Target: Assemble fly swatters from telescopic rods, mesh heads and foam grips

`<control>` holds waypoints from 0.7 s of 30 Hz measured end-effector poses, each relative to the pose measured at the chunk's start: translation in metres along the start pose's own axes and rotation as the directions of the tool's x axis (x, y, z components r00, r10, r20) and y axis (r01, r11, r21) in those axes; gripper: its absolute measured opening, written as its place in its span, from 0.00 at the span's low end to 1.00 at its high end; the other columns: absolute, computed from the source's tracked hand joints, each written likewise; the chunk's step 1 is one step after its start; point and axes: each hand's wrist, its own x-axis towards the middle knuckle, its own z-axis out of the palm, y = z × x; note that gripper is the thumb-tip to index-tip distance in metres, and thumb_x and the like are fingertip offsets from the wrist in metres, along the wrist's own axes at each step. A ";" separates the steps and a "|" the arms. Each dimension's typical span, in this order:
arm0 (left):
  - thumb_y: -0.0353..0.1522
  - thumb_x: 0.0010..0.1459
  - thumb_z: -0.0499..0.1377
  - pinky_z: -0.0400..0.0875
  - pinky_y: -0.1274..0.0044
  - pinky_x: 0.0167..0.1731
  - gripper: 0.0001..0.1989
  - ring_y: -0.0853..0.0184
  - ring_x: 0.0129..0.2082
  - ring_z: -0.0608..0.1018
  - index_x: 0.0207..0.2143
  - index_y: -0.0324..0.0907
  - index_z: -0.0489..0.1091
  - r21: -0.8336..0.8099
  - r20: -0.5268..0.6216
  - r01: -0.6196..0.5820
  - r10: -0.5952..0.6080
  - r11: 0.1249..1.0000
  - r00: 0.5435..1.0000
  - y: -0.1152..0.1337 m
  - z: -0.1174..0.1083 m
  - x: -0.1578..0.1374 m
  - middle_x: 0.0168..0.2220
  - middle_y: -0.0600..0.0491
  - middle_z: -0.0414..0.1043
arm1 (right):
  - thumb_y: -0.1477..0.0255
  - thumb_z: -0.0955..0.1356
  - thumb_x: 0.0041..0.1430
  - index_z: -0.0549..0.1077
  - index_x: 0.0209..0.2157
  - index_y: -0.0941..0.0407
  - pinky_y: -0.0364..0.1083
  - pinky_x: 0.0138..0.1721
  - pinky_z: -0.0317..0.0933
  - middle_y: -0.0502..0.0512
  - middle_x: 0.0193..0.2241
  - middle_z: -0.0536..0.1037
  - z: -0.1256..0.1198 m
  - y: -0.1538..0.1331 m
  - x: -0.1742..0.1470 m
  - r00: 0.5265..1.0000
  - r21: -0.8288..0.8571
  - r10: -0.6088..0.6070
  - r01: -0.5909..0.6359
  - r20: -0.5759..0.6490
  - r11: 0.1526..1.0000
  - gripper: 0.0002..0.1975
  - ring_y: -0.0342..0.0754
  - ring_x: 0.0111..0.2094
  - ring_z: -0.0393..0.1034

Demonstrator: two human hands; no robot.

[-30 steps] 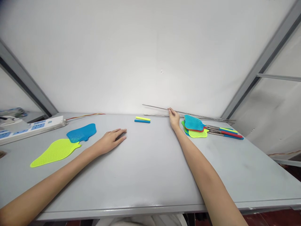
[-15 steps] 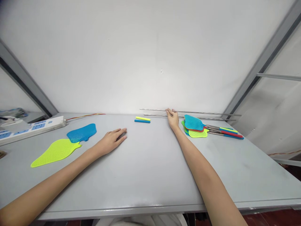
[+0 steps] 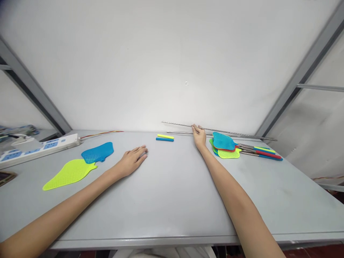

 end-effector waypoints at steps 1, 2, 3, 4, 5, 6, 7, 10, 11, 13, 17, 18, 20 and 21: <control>0.41 0.57 0.35 0.52 0.67 0.46 0.19 0.64 0.53 0.55 0.46 0.46 0.55 0.001 -0.002 0.003 -0.003 1.000 1.000 0.000 0.000 0.000 0.55 0.49 0.51 | 0.67 0.61 0.50 0.71 0.37 0.58 0.48 0.48 0.51 0.55 0.38 0.73 0.000 -0.002 0.000 1.000 0.001 -0.002 0.002 -0.003 1.000 0.15 0.47 0.47 0.59; 0.41 0.57 0.35 0.52 0.67 0.46 0.19 0.63 0.53 0.55 0.46 0.46 0.55 0.000 -0.004 0.005 -0.005 1.000 1.000 0.001 0.000 0.000 0.54 0.49 0.51 | 0.67 0.61 0.50 0.71 0.37 0.58 0.49 0.48 0.51 0.54 0.37 0.73 0.000 -0.003 -0.001 1.000 0.002 -0.006 0.006 -0.004 1.000 0.15 0.47 0.47 0.59; 0.41 0.57 0.35 0.52 0.67 0.46 0.19 0.63 0.53 0.55 0.46 0.45 0.55 -0.005 -0.006 0.005 -0.005 1.000 1.000 0.001 0.000 -0.001 0.54 0.49 0.51 | 0.67 0.61 0.51 0.71 0.37 0.58 0.49 0.48 0.51 0.54 0.37 0.73 0.001 -0.006 -0.002 1.000 0.002 -0.012 0.012 -0.003 1.000 0.15 0.47 0.48 0.59; 0.41 0.57 0.35 0.52 0.67 0.46 0.19 0.63 0.53 0.55 0.46 0.45 0.55 -0.015 -0.010 0.007 -0.007 1.000 1.000 0.001 0.000 -0.001 0.54 0.49 0.52 | 0.67 0.60 0.51 0.71 0.38 0.58 0.49 0.48 0.51 0.54 0.38 0.73 0.001 -0.008 -0.002 1.000 0.002 -0.019 0.019 0.001 1.000 0.15 0.47 0.48 0.58; 0.40 0.57 0.35 0.52 0.67 0.46 0.20 0.64 0.53 0.55 0.47 0.45 0.54 -0.029 -0.014 0.008 -0.008 1.000 1.000 0.002 0.000 -0.001 0.53 0.49 0.53 | 0.67 0.60 0.51 0.71 0.38 0.57 0.49 0.49 0.50 0.53 0.38 0.73 0.001 -0.011 -0.003 1.000 0.003 -0.025 0.025 0.005 1.000 0.15 0.47 0.49 0.57; 0.40 0.57 0.35 0.52 0.67 0.46 0.20 0.64 0.53 0.55 0.48 0.44 0.52 -0.045 -0.019 0.009 -0.010 0.999 1.000 0.002 -0.001 -0.002 0.53 0.49 0.53 | 0.67 0.60 0.51 0.71 0.38 0.57 0.49 0.49 0.49 0.52 0.38 0.73 0.001 -0.015 -0.004 0.999 0.002 -0.038 0.038 0.011 0.999 0.15 0.47 0.50 0.56; 0.40 0.57 0.35 0.52 0.67 0.47 0.20 0.64 0.53 0.55 0.50 0.44 0.50 -0.060 -0.022 0.010 -0.011 0.998 1.000 0.001 -0.001 -0.002 0.53 0.49 0.53 | 0.67 0.60 0.52 0.71 0.38 0.56 0.48 0.50 0.49 0.51 0.39 0.72 0.001 -0.018 -0.004 0.998 -0.001 -0.057 0.057 0.016 0.998 0.15 0.47 0.51 0.55; 0.41 0.56 0.37 0.51 0.67 0.48 0.23 0.63 0.54 0.53 0.54 0.45 0.42 -0.089 -0.037 0.009 -0.013 0.996 0.999 0.001 -0.001 -0.003 0.55 0.49 0.49 | 0.69 0.59 0.53 0.71 0.39 0.53 0.46 0.49 0.51 0.50 0.38 0.73 0.004 -0.033 -0.008 0.984 -0.050 -0.171 0.174 0.046 0.984 0.13 0.46 0.51 0.53; 0.41 0.56 0.38 0.50 0.66 0.48 0.24 0.63 0.55 0.51 0.54 0.45 0.40 -0.094 -0.049 0.003 -0.007 0.996 0.999 0.002 -0.001 -0.004 0.56 0.49 0.47 | 0.69 0.59 0.54 0.70 0.39 0.52 0.46 0.48 0.52 0.49 0.38 0.73 0.005 -0.038 -0.010 0.975 -0.074 -0.214 0.218 0.064 0.973 0.13 0.46 0.51 0.54; 0.40 0.56 0.40 0.49 0.67 0.50 0.26 0.63 0.56 0.48 0.55 0.44 0.38 -0.100 -0.094 -0.031 0.022 0.995 0.995 0.005 -0.002 -0.005 0.57 0.49 0.43 | 0.71 0.59 0.54 0.70 0.39 0.50 0.45 0.46 0.54 0.48 0.39 0.72 0.009 -0.048 -0.014 0.955 -0.117 -0.278 0.289 0.098 0.950 0.13 0.46 0.51 0.54; 0.37 0.56 0.42 0.45 0.70 0.53 0.25 0.64 0.57 0.43 0.55 0.43 0.39 -0.078 -0.224 -0.147 0.127 0.986 0.966 0.019 -0.010 -0.006 0.58 0.51 0.36 | 0.72 0.59 0.54 0.69 0.40 0.52 0.43 0.41 0.58 0.50 0.41 0.71 0.020 -0.068 -0.024 0.915 -0.205 -0.379 0.401 0.139 0.893 0.13 0.48 0.51 0.55; 0.36 0.56 0.42 0.45 0.70 0.53 0.25 0.64 0.57 0.42 0.55 0.44 0.40 -0.065 -0.252 -0.164 0.143 0.984 0.957 0.023 -0.013 -0.006 0.59 0.52 0.35 | 0.72 0.58 0.55 0.69 0.40 0.52 0.42 0.40 0.59 0.50 0.41 0.71 0.022 -0.072 -0.027 0.901 -0.209 -0.406 0.431 0.152 0.878 0.13 0.47 0.50 0.56; 0.35 0.56 0.43 0.44 0.70 0.54 0.24 0.64 0.57 0.41 0.55 0.43 0.41 -0.034 -0.305 -0.173 0.154 0.984 0.940 0.028 -0.019 -0.006 0.59 0.52 0.33 | 0.73 0.58 0.55 0.68 0.42 0.53 0.40 0.39 0.59 0.50 0.40 0.71 0.027 -0.082 -0.032 0.871 -0.188 -0.460 0.488 0.174 0.853 0.14 0.46 0.49 0.57; 0.35 0.56 0.43 0.44 0.69 0.54 0.24 0.64 0.57 0.40 0.55 0.43 0.41 -0.018 -0.335 -0.168 0.152 0.986 0.930 0.030 -0.022 -0.006 0.59 0.52 0.33 | 0.73 0.57 0.56 0.68 0.42 0.53 0.40 0.38 0.60 0.49 0.40 0.72 0.029 -0.086 -0.035 0.863 -0.178 -0.474 0.501 0.172 0.847 0.14 0.45 0.49 0.57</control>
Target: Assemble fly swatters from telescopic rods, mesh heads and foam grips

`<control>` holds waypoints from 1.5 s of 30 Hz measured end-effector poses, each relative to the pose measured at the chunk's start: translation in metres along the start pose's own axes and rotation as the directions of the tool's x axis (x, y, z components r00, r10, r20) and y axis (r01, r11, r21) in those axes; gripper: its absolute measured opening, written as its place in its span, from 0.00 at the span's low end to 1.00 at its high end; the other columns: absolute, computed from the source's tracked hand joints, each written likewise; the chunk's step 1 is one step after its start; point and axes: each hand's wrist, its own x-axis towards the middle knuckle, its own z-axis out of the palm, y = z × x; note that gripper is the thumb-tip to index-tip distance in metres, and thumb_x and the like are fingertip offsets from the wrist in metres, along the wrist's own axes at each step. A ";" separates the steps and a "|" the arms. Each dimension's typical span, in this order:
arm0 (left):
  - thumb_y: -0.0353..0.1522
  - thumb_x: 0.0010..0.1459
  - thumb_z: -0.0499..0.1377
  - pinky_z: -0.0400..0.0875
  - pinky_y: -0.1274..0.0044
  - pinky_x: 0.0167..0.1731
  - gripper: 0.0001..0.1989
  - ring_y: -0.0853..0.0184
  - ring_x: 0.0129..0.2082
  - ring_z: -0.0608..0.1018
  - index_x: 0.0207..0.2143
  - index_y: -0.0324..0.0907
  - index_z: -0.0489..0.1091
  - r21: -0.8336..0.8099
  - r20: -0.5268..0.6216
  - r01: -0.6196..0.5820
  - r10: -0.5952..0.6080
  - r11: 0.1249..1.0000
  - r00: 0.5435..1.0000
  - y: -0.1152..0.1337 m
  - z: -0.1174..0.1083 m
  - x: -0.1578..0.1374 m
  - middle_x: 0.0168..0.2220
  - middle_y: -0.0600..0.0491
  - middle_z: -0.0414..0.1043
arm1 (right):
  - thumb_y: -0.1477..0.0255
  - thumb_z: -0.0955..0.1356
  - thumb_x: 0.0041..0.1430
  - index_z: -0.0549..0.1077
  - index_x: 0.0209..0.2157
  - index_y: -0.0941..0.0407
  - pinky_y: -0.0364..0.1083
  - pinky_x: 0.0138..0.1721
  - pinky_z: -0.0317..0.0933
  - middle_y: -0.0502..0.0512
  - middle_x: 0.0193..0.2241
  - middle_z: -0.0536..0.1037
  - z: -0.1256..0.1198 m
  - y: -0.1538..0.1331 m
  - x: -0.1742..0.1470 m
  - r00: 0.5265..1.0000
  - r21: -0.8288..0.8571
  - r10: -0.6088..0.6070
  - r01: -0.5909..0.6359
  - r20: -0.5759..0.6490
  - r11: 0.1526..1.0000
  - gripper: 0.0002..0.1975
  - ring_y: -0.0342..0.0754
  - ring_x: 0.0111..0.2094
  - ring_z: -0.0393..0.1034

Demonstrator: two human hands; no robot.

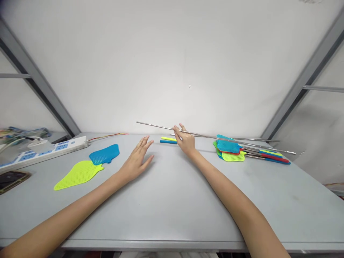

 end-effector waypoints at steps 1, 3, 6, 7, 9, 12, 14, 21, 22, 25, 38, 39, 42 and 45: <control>0.34 0.56 0.43 0.44 0.69 0.54 0.24 0.64 0.57 0.40 0.55 0.42 0.42 0.016 -0.034 0.003 -0.003 1.000 0.999 0.000 -0.003 0.001 0.59 0.52 0.33 | 0.73 0.57 0.56 0.67 0.43 0.53 0.39 0.37 0.60 0.49 0.40 0.72 0.001 -0.006 0.000 1.000 0.008 -0.013 0.013 -0.008 1.000 0.15 0.45 0.50 0.57; 0.34 0.56 0.44 0.44 0.68 0.53 0.25 0.63 0.57 0.40 0.55 0.42 0.42 0.044 -0.108 0.013 -0.008 0.999 0.994 -0.001 -0.008 0.003 0.59 0.51 0.34 | 0.75 0.57 0.55 0.66 0.44 0.54 0.39 0.36 0.60 0.49 0.40 0.72 0.003 -0.016 0.000 0.998 0.032 -0.068 0.069 -0.019 0.997 0.16 0.45 0.50 0.56; 0.35 0.55 0.44 0.45 0.67 0.52 0.25 0.62 0.57 0.40 0.55 0.41 0.42 0.081 -0.209 0.035 -0.017 0.996 0.978 -0.005 -0.015 0.005 0.58 0.49 0.35 | 0.77 0.57 0.54 0.64 0.46 0.54 0.40 0.38 0.60 0.48 0.42 0.70 0.005 -0.032 -0.003 0.987 0.077 -0.158 0.158 -0.001 0.984 0.17 0.44 0.51 0.55; 0.35 0.55 0.45 0.45 0.67 0.52 0.26 0.62 0.57 0.41 0.55 0.41 0.42 0.096 -0.232 0.045 -0.022 0.994 0.972 -0.005 -0.018 0.005 0.58 0.49 0.35 | 0.78 0.57 0.54 0.64 0.47 0.54 0.40 0.39 0.60 0.48 0.42 0.70 0.006 -0.037 -0.005 0.981 0.091 -0.192 0.190 0.016 0.978 0.18 0.44 0.51 0.54; 0.35 0.55 0.45 0.44 0.66 0.52 0.25 0.61 0.57 0.43 0.55 0.41 0.44 0.134 -0.256 0.063 -0.027 0.989 0.966 -0.006 -0.022 0.006 0.58 0.48 0.38 | 0.79 0.56 0.53 0.62 0.48 0.55 0.41 0.40 0.60 0.48 0.44 0.69 0.008 -0.045 -0.008 0.965 0.120 -0.257 0.248 0.062 0.961 0.20 0.44 0.52 0.53; 0.35 0.55 0.45 0.40 0.66 0.52 0.21 0.62 0.55 0.49 0.52 0.43 0.50 0.186 -0.266 0.067 -0.015 0.980 0.964 -0.006 -0.026 0.006 0.56 0.49 0.47 | 0.80 0.56 0.52 0.59 0.50 0.56 0.43 0.44 0.58 0.50 0.45 0.68 0.009 -0.053 -0.012 0.945 0.148 -0.315 0.300 0.092 0.943 0.22 0.45 0.53 0.51; 0.35 0.56 0.45 0.39 0.66 0.52 0.18 0.63 0.52 0.56 0.49 0.43 0.55 0.193 -0.265 0.070 -0.017 0.979 0.964 -0.007 -0.027 0.005 0.52 0.49 0.56 | 0.80 0.56 0.51 0.58 0.50 0.56 0.45 0.46 0.56 0.50 0.46 0.67 0.009 -0.055 -0.015 0.931 0.150 -0.349 0.332 0.107 0.931 0.23 0.45 0.53 0.49; 0.41 0.54 0.46 0.56 0.75 0.34 0.14 0.67 0.32 0.66 0.31 0.41 0.63 0.164 -0.107 0.063 -0.046 0.984 0.993 -0.009 -0.027 0.004 0.29 0.52 0.65 | 0.82 0.56 0.50 0.55 0.52 0.56 0.47 0.48 0.54 0.52 0.49 0.63 -0.001 -0.059 -0.020 0.840 0.244 -0.505 0.456 0.198 0.856 0.26 0.45 0.54 0.48; 0.42 0.54 0.46 0.56 0.75 0.33 0.15 0.67 0.30 0.65 0.28 0.41 0.62 0.172 -0.101 0.075 -0.058 0.982 0.993 -0.010 -0.026 0.003 0.28 0.53 0.65 | 0.82 0.56 0.50 0.55 0.52 0.56 0.47 0.47 0.55 0.52 0.49 0.62 -0.003 -0.060 -0.020 0.825 0.274 -0.521 0.460 0.219 0.845 0.26 0.45 0.53 0.49; 0.41 0.54 0.45 0.54 0.76 0.30 0.15 0.68 0.26 0.64 0.23 0.41 0.60 0.205 -0.114 0.123 -0.101 0.971 0.988 -0.010 -0.023 0.003 0.24 0.54 0.64 | 0.82 0.56 0.50 0.52 0.53 0.54 0.43 0.41 0.59 0.52 0.49 0.62 -0.008 -0.061 -0.021 0.798 0.364 -0.518 0.404 0.309 0.839 0.27 0.43 0.50 0.55; 0.40 0.56 0.44 0.53 0.77 0.26 0.15 0.69 0.25 0.65 0.22 0.41 0.59 0.174 -0.196 0.245 -0.210 0.954 0.958 -0.014 -0.019 0.001 0.23 0.55 0.65 | 0.61 0.56 0.54 0.69 0.27 0.61 0.41 0.26 0.57 0.53 0.19 0.70 -0.002 -0.063 -0.022 0.730 0.630 -0.121 -0.478 0.672 0.612 0.19 0.41 0.21 0.64; 0.40 0.55 0.43 0.53 0.78 0.26 0.15 0.69 0.25 0.65 0.22 0.41 0.59 0.164 -0.185 0.237 -0.206 0.958 0.961 -0.013 -0.019 0.001 0.23 0.55 0.65 | 0.59 0.54 0.54 0.68 0.26 0.61 0.41 0.25 0.58 0.53 0.18 0.69 -0.002 -0.065 -0.021 0.727 0.660 -0.078 -0.566 0.682 0.494 0.22 0.41 0.20 0.64; 0.41 0.55 0.43 0.53 0.79 0.26 0.17 0.70 0.24 0.65 0.21 0.41 0.59 0.145 -0.138 0.197 -0.177 0.970 0.974 -0.010 -0.020 0.001 0.22 0.55 0.64 | 0.56 0.50 0.54 0.67 0.22 0.61 0.41 0.22 0.56 0.52 0.15 0.67 0.002 -0.071 -0.022 0.704 0.685 0.014 -0.696 0.710 0.217 0.27 0.41 0.17 0.62; 0.42 0.54 0.44 0.53 0.79 0.25 0.17 0.71 0.24 0.65 0.21 0.41 0.60 0.146 -0.087 0.168 -0.156 0.975 0.984 -0.007 -0.021 0.000 0.22 0.55 0.64 | 0.57 0.51 0.54 0.66 0.18 0.60 0.41 0.20 0.55 0.51 0.12 0.64 0.008 -0.076 -0.026 0.674 0.670 0.048 -0.739 0.737 0.079 0.26 0.40 0.15 0.60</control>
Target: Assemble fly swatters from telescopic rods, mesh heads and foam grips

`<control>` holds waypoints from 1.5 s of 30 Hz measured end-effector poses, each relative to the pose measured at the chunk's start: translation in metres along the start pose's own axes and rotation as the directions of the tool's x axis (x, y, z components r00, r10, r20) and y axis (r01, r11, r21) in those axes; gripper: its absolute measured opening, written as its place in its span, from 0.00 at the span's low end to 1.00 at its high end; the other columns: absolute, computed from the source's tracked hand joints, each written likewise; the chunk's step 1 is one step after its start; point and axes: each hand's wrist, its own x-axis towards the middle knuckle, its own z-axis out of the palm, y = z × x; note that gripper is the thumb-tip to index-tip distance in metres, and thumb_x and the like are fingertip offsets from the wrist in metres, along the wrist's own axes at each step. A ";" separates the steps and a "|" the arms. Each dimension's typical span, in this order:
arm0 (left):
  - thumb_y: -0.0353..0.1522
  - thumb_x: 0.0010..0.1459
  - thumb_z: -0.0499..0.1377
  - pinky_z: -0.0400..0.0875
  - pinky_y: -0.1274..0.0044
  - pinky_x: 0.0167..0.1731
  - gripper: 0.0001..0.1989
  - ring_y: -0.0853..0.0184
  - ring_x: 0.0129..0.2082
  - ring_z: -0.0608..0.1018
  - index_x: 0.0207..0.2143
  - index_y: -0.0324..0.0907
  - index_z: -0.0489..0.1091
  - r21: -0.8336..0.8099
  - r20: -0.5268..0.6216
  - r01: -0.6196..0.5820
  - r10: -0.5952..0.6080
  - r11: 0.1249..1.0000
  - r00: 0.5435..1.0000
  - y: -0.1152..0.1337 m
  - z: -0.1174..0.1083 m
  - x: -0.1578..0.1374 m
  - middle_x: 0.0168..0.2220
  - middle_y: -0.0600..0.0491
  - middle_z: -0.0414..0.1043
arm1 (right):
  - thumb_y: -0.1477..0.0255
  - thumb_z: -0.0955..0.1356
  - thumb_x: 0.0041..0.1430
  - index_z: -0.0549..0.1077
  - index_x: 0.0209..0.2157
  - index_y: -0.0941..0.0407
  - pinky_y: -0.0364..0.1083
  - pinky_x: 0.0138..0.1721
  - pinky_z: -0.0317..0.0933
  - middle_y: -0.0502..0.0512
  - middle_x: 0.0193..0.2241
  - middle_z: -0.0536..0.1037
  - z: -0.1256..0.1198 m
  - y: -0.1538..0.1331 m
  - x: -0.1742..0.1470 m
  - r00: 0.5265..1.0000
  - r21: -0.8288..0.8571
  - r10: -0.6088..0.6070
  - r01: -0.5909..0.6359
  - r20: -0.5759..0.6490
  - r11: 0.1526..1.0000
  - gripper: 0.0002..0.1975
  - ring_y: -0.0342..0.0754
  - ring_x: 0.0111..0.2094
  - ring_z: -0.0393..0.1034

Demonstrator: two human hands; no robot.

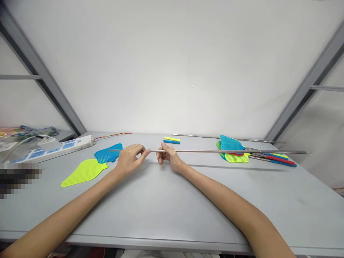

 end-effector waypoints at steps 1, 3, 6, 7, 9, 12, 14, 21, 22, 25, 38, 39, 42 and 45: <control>0.42 0.54 0.44 0.52 0.80 0.24 0.17 0.71 0.24 0.66 0.21 0.40 0.60 0.001 0.019 -0.007 0.007 1.000 1.000 0.000 0.000 -0.001 0.22 0.55 0.65 | 0.57 0.52 0.54 0.66 0.18 0.60 0.41 0.20 0.55 0.50 0.11 0.64 0.001 0.003 0.000 1.000 0.030 0.027 -0.027 0.000 0.999 0.25 0.40 0.14 0.60; 0.43 0.52 0.45 0.51 0.80 0.22 0.18 0.71 0.23 0.66 0.20 0.40 0.60 0.001 0.065 -0.019 0.019 1.000 0.998 -0.001 -0.001 -0.002 0.22 0.55 0.65 | 0.59 0.54 0.53 0.65 0.17 0.60 0.41 0.19 0.54 0.50 0.10 0.63 0.003 0.008 0.000 0.996 0.065 0.089 -0.090 0.017 0.994 0.23 0.41 0.14 0.59; 0.45 0.51 0.46 0.49 0.80 0.21 0.19 0.71 0.21 0.66 0.18 0.40 0.60 -0.002 0.135 -0.019 0.019 1.000 0.991 -0.005 -0.001 -0.003 0.20 0.56 0.65 | 0.61 0.55 0.53 0.66 0.18 0.61 0.41 0.18 0.54 0.50 0.11 0.64 0.005 0.014 -0.001 0.991 0.060 0.117 -0.120 0.060 0.991 0.21 0.41 0.13 0.59; 0.46 0.50 0.46 0.48 0.80 0.20 0.20 0.71 0.20 0.65 0.18 0.40 0.60 -0.008 0.156 -0.014 0.015 1.000 0.988 -0.006 -0.001 -0.003 0.19 0.56 0.65 | 0.61 0.55 0.53 0.66 0.18 0.61 0.41 0.19 0.55 0.51 0.11 0.65 0.006 0.015 -0.002 0.991 0.043 0.110 -0.113 0.078 0.993 0.21 0.41 0.13 0.60; 0.46 0.50 0.46 0.46 0.80 0.20 0.20 0.72 0.19 0.65 0.17 0.40 0.59 -0.023 0.195 -0.004 0.008 1.000 0.981 -0.008 0.000 -0.003 0.17 0.56 0.64 | 0.62 0.54 0.54 0.65 0.18 0.61 0.41 0.19 0.55 0.51 0.11 0.65 0.007 0.015 -0.003 0.989 -0.011 0.093 -0.093 0.110 0.996 0.22 0.41 0.13 0.60; 0.46 0.50 0.45 0.45 0.80 0.19 0.21 0.72 0.18 0.64 0.16 0.40 0.59 -0.040 0.235 0.008 0.001 0.999 0.972 -0.010 -0.001 -0.002 0.17 0.56 0.64 | 0.61 0.53 0.55 0.65 0.19 0.62 0.40 0.20 0.54 0.52 0.11 0.66 0.008 0.012 -0.004 0.985 -0.099 0.091 -0.076 0.148 0.992 0.23 0.40 0.14 0.60; 0.45 0.51 0.45 0.44 0.80 0.19 0.21 0.72 0.18 0.64 0.16 0.40 0.59 -0.045 0.250 -0.002 0.013 0.999 0.968 -0.009 -0.001 -0.002 0.17 0.56 0.65 | 0.61 0.52 0.55 0.66 0.19 0.62 0.40 0.20 0.54 0.52 0.12 0.67 0.007 0.010 -0.003 0.978 -0.139 0.105 -0.080 0.183 0.987 0.24 0.40 0.15 0.61; 0.43 0.54 0.41 0.45 0.79 0.18 0.22 0.71 0.18 0.65 0.17 0.41 0.60 0.006 0.276 -0.034 0.031 0.999 0.961 -0.001 -0.004 -0.004 0.18 0.55 0.66 | 0.59 0.51 0.55 0.66 0.22 0.62 0.40 0.23 0.55 0.53 0.15 0.68 0.003 0.009 -0.002 0.958 -0.188 0.153 -0.109 0.241 0.976 0.25 0.40 0.18 0.62; 0.43 0.54 0.40 0.45 0.79 0.18 0.22 0.71 0.18 0.65 0.17 0.41 0.60 0.014 0.276 -0.034 0.029 0.999 0.961 0.000 -0.005 -0.004 0.18 0.55 0.66 | 0.59 0.51 0.55 0.67 0.22 0.62 0.40 0.23 0.55 0.53 0.15 0.68 0.003 0.009 -0.002 0.958 -0.190 0.151 -0.106 0.243 0.976 0.25 0.40 0.18 0.62; 0.43 0.55 0.40 0.45 0.79 0.18 0.22 0.70 0.18 0.66 0.17 0.41 0.61 0.036 0.267 -0.035 0.024 0.999 0.963 0.002 -0.006 -0.005 0.18 0.54 0.67 | 0.59 0.51 0.55 0.67 0.22 0.62 0.40 0.23 0.55 0.54 0.15 0.68 0.003 0.008 -0.003 0.959 -0.194 0.144 -0.097 0.245 0.976 0.25 0.41 0.18 0.62; 0.38 0.57 0.39 0.48 0.79 0.19 0.19 0.71 0.20 0.67 0.19 0.41 0.60 -0.069 0.287 -0.123 0.138 0.990 0.948 0.019 -0.002 -0.017 0.19 0.55 0.66 | 0.64 0.49 0.57 0.67 0.22 0.62 0.43 0.30 0.54 0.54 0.17 0.68 0.007 -0.003 -0.035 0.971 -0.236 0.123 -0.073 0.206 0.969 0.24 0.42 0.21 0.63; 0.37 0.57 0.39 0.48 0.78 0.19 0.19 0.71 0.19 0.67 0.19 0.41 0.60 -0.083 0.289 -0.132 0.151 0.988 0.945 0.022 -0.003 -0.018 0.19 0.55 0.66 | 0.65 0.49 0.57 0.67 0.21 0.62 0.43 0.30 0.54 0.54 0.16 0.68 0.008 -0.004 -0.039 0.971 -0.239 0.123 -0.072 0.204 0.968 0.24 0.42 0.22 0.63; 0.37 0.57 0.39 0.48 0.78 0.19 0.19 0.72 0.19 0.66 0.19 0.41 0.60 -0.111 0.302 -0.161 0.188 0.981 0.935 0.027 -0.004 -0.021 0.18 0.55 0.65 | 0.64 0.49 0.58 0.65 0.20 0.61 0.43 0.32 0.53 0.52 0.16 0.67 0.009 -0.005 -0.049 0.972 -0.238 0.132 -0.084 0.194 0.968 0.24 0.42 0.22 0.62; 0.37 0.57 0.39 0.48 0.78 0.19 0.19 0.72 0.18 0.66 0.19 0.41 0.60 -0.110 0.308 -0.172 0.198 0.979 0.931 0.030 -0.005 -0.022 0.18 0.55 0.65 | 0.64 0.50 0.57 0.64 0.19 0.60 0.43 0.32 0.53 0.52 0.15 0.66 0.010 -0.006 -0.053 0.974 -0.227 0.130 -0.086 0.184 0.970 0.23 0.42 0.22 0.61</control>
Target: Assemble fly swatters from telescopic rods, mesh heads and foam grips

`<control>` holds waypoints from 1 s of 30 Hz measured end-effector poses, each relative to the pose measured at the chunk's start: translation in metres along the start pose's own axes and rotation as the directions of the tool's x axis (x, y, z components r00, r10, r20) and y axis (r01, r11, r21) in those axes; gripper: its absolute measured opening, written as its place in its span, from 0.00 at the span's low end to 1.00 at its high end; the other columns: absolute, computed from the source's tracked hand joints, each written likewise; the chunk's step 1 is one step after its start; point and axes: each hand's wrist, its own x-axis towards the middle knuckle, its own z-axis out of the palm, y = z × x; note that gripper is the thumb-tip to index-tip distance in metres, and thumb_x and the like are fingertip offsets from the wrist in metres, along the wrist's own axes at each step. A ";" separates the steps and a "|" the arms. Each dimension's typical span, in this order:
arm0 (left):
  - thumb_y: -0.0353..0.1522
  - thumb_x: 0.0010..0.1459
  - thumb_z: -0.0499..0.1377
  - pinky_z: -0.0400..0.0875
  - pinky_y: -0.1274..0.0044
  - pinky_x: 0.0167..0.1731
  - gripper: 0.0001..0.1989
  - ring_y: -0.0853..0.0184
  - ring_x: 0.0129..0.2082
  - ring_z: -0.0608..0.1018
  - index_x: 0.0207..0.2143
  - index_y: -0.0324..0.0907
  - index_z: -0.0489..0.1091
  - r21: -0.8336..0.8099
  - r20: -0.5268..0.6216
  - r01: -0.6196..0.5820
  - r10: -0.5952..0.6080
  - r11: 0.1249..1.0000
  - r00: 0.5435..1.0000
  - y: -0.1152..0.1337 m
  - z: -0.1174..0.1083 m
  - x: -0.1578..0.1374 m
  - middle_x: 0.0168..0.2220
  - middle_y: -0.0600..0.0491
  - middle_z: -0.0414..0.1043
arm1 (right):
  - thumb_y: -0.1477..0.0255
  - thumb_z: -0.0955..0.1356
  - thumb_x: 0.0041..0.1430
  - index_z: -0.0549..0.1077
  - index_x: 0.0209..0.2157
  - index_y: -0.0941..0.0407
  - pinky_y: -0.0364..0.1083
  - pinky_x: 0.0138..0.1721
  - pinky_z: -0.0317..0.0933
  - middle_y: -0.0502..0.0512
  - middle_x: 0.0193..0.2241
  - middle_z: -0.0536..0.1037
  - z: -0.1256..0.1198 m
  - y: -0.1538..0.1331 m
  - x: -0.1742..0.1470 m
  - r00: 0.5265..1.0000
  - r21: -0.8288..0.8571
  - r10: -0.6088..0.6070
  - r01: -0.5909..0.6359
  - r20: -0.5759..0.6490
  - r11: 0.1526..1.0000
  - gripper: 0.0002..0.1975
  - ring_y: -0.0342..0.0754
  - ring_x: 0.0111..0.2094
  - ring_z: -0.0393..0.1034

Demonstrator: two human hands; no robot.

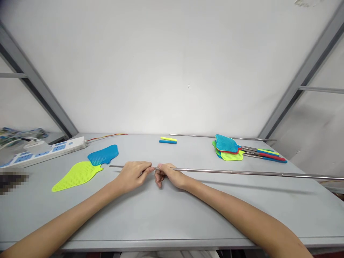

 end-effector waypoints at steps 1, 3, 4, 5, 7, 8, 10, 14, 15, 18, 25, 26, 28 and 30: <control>0.37 0.57 0.39 0.48 0.78 0.19 0.19 0.72 0.19 0.66 0.19 0.41 0.60 0.004 -0.001 0.004 -0.004 1.000 1.000 0.000 0.000 0.000 0.19 0.55 0.65 | 0.64 0.50 0.57 0.64 0.19 0.60 0.43 0.32 0.53 0.52 0.15 0.66 0.000 0.000 0.000 1.000 0.003 0.001 -0.001 -0.003 1.000 0.23 0.42 0.22 0.61; 0.37 0.57 0.39 0.47 0.78 0.19 0.19 0.71 0.19 0.66 0.19 0.41 0.60 0.012 -0.003 0.012 -0.012 1.000 1.000 0.000 0.000 0.000 0.19 0.55 0.65 | 0.64 0.50 0.57 0.64 0.20 0.60 0.43 0.32 0.52 0.52 0.15 0.66 0.000 -0.001 0.000 1.000 0.012 0.005 -0.005 -0.005 1.000 0.23 0.42 0.22 0.61; 0.36 0.57 0.39 0.47 0.78 0.19 0.19 0.71 0.19 0.67 0.19 0.41 0.60 0.014 -0.001 0.012 -0.011 1.000 1.000 0.000 0.000 0.000 0.19 0.56 0.66 | 0.64 0.50 0.57 0.64 0.20 0.60 0.43 0.32 0.52 0.52 0.16 0.67 -0.001 -0.001 0.001 1.000 0.018 0.008 -0.008 -0.004 1.000 0.23 0.42 0.22 0.61; 0.36 0.57 0.39 0.47 0.79 0.19 0.18 0.71 0.19 0.67 0.20 0.42 0.60 0.014 0.002 0.007 -0.008 1.000 1.000 0.000 0.001 0.000 0.20 0.56 0.66 | 0.64 0.50 0.57 0.64 0.20 0.60 0.43 0.32 0.52 0.52 0.16 0.67 -0.001 -0.001 0.001 1.000 0.025 0.012 -0.012 -0.001 1.000 0.23 0.42 0.22 0.61; 0.35 0.57 0.39 0.48 0.79 0.19 0.17 0.71 0.21 0.68 0.23 0.43 0.61 0.008 0.011 -0.004 0.004 1.000 1.000 0.001 0.001 0.000 0.21 0.56 0.67 | 0.64 0.50 0.57 0.65 0.20 0.61 0.43 0.32 0.52 0.52 0.16 0.67 -0.002 -0.001 0.002 1.000 0.041 0.019 -0.019 0.003 0.999 0.23 0.42 0.22 0.61; 0.35 0.57 0.39 0.48 0.79 0.19 0.16 0.71 0.21 0.68 0.24 0.43 0.62 0.003 0.016 -0.009 0.009 1.000 1.000 0.001 0.001 0.000 0.22 0.57 0.68 | 0.65 0.50 0.57 0.65 0.20 0.61 0.43 0.31 0.52 0.53 0.16 0.67 -0.003 -0.001 0.002 1.000 0.051 0.020 -0.021 0.004 0.999 0.23 0.42 0.22 0.61; 0.34 0.57 0.40 0.48 0.79 0.20 0.14 0.71 0.22 0.69 0.27 0.45 0.63 -0.007 0.021 -0.016 0.016 1.000 1.000 0.002 0.000 0.000 0.23 0.57 0.68 | 0.65 0.50 0.57 0.65 0.20 0.61 0.43 0.31 0.52 0.53 0.16 0.67 -0.003 -0.001 0.001 1.000 0.068 0.020 -0.020 0.005 0.997 0.23 0.42 0.22 0.61; 0.32 0.56 0.41 0.47 0.79 0.19 0.12 0.71 0.23 0.70 0.29 0.45 0.63 0.003 0.022 -0.022 0.022 1.000 1.000 0.003 0.000 -0.001 0.24 0.57 0.69 | 0.65 0.50 0.57 0.65 0.20 0.61 0.44 0.31 0.52 0.53 0.16 0.67 -0.003 0.000 0.001 1.000 0.073 0.022 -0.022 0.010 0.997 0.23 0.42 0.22 0.62; 0.32 0.56 0.41 0.47 0.79 0.19 0.12 0.71 0.22 0.70 0.28 0.45 0.63 0.012 0.024 -0.025 0.024 1.000 0.999 0.003 0.000 -0.001 0.24 0.57 0.69 | 0.65 0.50 0.57 0.65 0.20 0.61 0.44 0.31 0.52 0.53 0.16 0.67 -0.003 0.000 0.001 1.000 0.070 0.021 -0.021 0.013 0.997 0.23 0.42 0.22 0.62; 0.31 0.56 0.41 0.46 0.79 0.19 0.12 0.71 0.22 0.69 0.27 0.45 0.62 0.039 0.031 -0.032 0.031 0.999 0.999 0.002 0.000 -0.001 0.23 0.58 0.69 | 0.65 0.50 0.57 0.65 0.20 0.61 0.44 0.31 0.52 0.53 0.16 0.67 -0.003 0.000 0.001 1.000 0.069 0.007 -0.008 0.020 0.998 0.23 0.42 0.22 0.61; 0.31 0.56 0.41 0.46 0.79 0.19 0.11 0.72 0.22 0.70 0.26 0.43 0.60 0.083 0.058 -0.049 0.045 0.995 0.997 0.001 0.002 0.000 0.24 0.59 0.69 | 0.66 0.50 0.58 0.65 0.20 0.61 0.44 0.30 0.52 0.54 0.16 0.67 -0.005 0.003 0.002 1.000 0.072 -0.007 0.005 0.018 0.997 0.23 0.42 0.22 0.62; 0.30 0.56 0.41 0.46 0.79 0.19 0.11 0.72 0.22 0.70 0.26 0.43 0.60 0.085 0.063 -0.051 0.045 0.995 0.997 0.001 0.002 0.000 0.24 0.59 0.69 | 0.66 0.50 0.58 0.65 0.20 0.61 0.44 0.30 0.52 0.54 0.16 0.67 -0.005 0.003 0.003 1.000 0.078 -0.006 0.005 0.017 0.997 0.23 0.42 0.22 0.62; 0.30 0.56 0.41 0.46 0.79 0.19 0.10 0.72 0.23 0.70 0.27 0.43 0.60 0.084 0.071 -0.053 0.047 0.995 0.996 0.001 0.002 0.000 0.24 0.59 0.69 | 0.67 0.50 0.58 0.65 0.20 0.61 0.44 0.30 0.52 0.54 0.16 0.68 -0.005 0.004 0.003 1.000 0.086 -0.005 0.004 0.017 0.996 0.23 0.42 0.22 0.62; 0.30 0.56 0.41 0.46 0.79 0.19 0.10 0.71 0.24 0.70 0.28 0.43 0.60 0.083 0.076 -0.053 0.047 0.995 0.996 0.001 0.002 0.000 0.25 0.59 0.69 | 0.66 0.50 0.57 0.65 0.20 0.61 0.44 0.30 0.52 0.54 0.16 0.68 -0.006 0.004 0.003 1.000 0.088 -0.002 0.001 0.020 0.996 0.23 0.42 0.22 0.62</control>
